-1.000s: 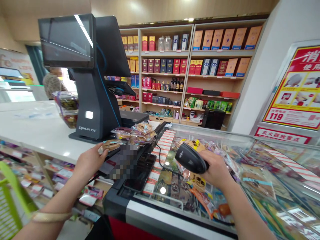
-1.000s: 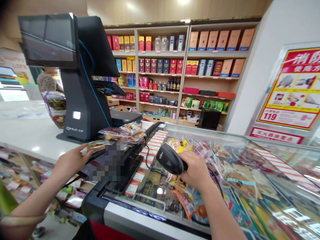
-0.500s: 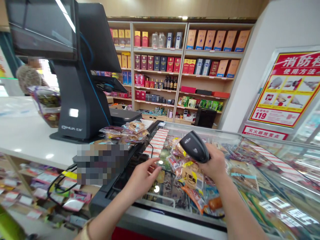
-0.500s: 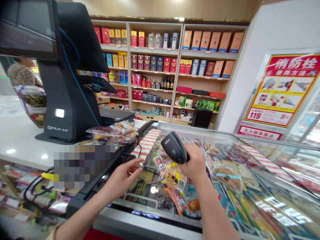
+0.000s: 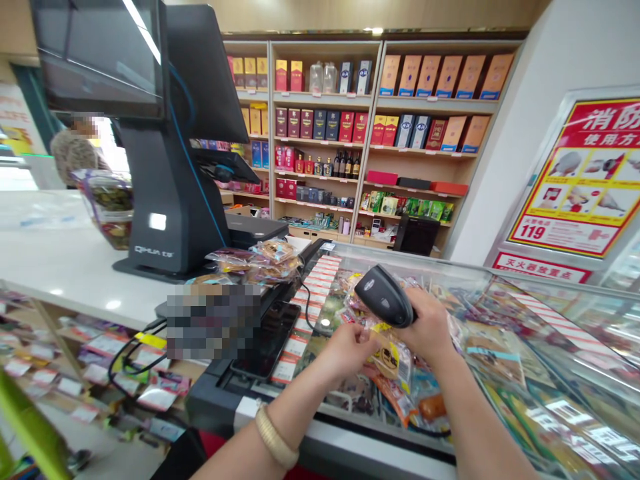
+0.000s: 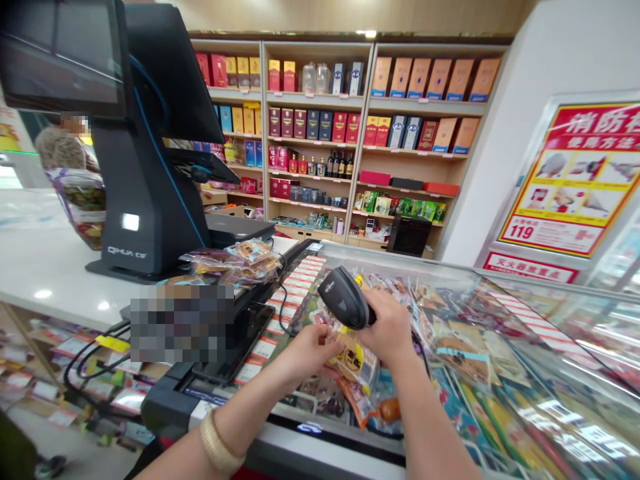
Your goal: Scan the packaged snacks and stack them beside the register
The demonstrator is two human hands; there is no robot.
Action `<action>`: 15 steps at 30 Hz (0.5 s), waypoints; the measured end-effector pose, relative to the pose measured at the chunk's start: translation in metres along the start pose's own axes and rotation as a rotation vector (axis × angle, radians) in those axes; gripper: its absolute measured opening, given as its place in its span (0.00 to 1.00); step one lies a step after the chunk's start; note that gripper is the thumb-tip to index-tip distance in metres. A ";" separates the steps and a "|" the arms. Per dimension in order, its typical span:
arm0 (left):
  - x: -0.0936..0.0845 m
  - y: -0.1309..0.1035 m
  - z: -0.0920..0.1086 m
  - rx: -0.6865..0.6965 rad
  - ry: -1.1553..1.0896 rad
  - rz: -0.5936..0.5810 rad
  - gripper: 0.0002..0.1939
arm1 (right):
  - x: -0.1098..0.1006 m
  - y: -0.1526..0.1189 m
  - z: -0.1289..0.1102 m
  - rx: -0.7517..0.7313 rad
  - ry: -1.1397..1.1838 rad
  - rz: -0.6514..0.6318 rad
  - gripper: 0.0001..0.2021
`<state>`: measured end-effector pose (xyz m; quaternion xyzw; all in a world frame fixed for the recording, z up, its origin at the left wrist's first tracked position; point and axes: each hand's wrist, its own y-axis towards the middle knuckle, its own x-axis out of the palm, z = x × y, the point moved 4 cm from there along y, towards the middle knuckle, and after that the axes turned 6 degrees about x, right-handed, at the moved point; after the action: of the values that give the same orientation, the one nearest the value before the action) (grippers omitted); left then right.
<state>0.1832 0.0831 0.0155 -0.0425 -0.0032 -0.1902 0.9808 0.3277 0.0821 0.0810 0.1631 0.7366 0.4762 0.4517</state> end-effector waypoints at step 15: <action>-0.118 -0.063 0.010 0.395 -0.239 0.570 0.24 | 0.006 -0.001 -0.016 -0.034 0.138 -0.195 0.10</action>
<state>0.0501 0.0699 0.0281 0.1267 -0.1424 0.1013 0.9764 0.3116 0.0768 0.0796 0.0498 0.7701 0.4527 0.4467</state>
